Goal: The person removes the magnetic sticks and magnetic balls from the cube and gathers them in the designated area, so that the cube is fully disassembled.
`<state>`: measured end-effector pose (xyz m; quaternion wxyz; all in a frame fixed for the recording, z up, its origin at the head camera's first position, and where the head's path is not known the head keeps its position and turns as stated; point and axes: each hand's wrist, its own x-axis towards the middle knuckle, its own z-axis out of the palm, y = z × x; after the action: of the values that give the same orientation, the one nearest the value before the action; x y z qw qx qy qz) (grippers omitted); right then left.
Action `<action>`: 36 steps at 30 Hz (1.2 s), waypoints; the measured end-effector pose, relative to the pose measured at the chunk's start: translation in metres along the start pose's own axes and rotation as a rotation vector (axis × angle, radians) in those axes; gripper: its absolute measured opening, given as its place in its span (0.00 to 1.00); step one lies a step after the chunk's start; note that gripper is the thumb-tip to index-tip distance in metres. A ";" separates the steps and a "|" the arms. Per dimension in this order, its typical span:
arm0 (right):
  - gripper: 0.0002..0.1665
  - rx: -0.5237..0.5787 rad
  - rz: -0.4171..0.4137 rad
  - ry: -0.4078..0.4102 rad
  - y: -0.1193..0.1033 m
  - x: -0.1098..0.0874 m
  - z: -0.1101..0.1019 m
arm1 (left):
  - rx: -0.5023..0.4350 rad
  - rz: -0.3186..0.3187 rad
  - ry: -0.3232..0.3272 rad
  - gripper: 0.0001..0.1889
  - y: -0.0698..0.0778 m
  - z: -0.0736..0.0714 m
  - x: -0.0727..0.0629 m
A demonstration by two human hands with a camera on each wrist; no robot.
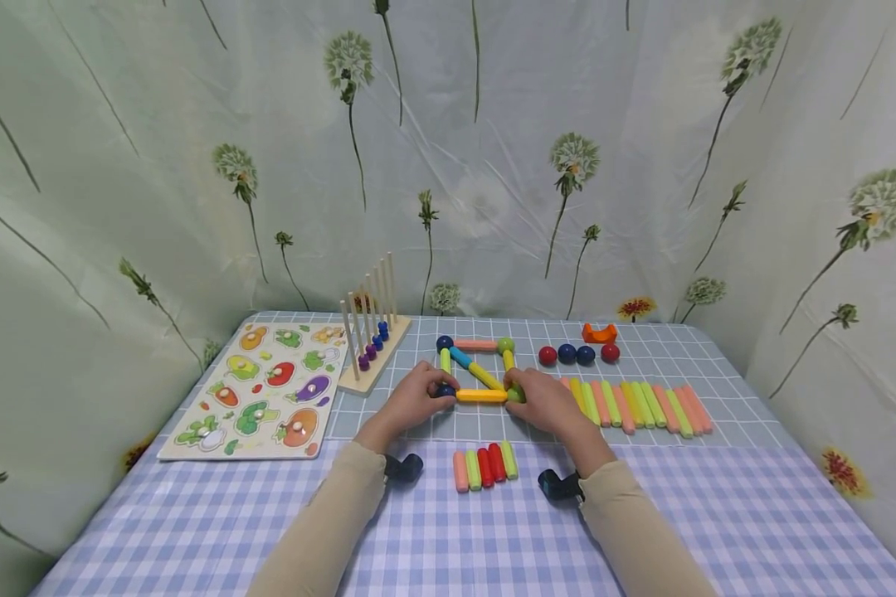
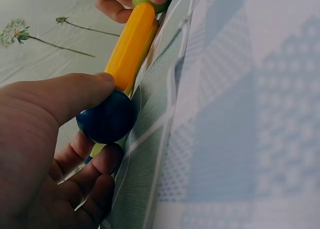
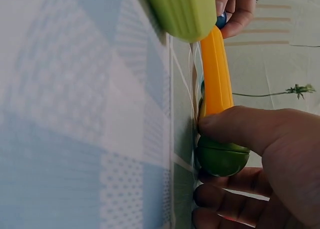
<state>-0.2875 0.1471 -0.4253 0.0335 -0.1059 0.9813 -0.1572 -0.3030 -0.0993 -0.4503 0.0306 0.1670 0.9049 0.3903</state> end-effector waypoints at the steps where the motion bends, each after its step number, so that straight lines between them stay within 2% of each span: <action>1: 0.21 0.003 0.000 0.001 0.000 0.000 0.000 | -0.001 0.005 0.001 0.09 0.000 0.000 0.000; 15: 0.22 0.069 0.020 -0.029 -0.003 0.000 -0.003 | 0.007 0.012 0.001 0.09 0.000 0.002 -0.001; 24: 0.13 0.011 0.000 -0.048 -0.004 -0.002 -0.004 | 0.007 0.004 0.001 0.09 0.000 0.002 -0.001; 29: 0.12 0.057 0.016 -0.065 0.000 -0.002 -0.003 | 0.001 0.000 0.000 0.09 0.000 0.001 0.000; 36: 0.14 0.133 0.054 -0.135 0.008 -0.003 -0.003 | -0.002 -0.003 0.001 0.09 0.000 0.001 0.000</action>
<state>-0.2869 0.1559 -0.4244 0.1105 -0.0874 0.9667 -0.2136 -0.3029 -0.0985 -0.4508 0.0308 0.1656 0.9048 0.3911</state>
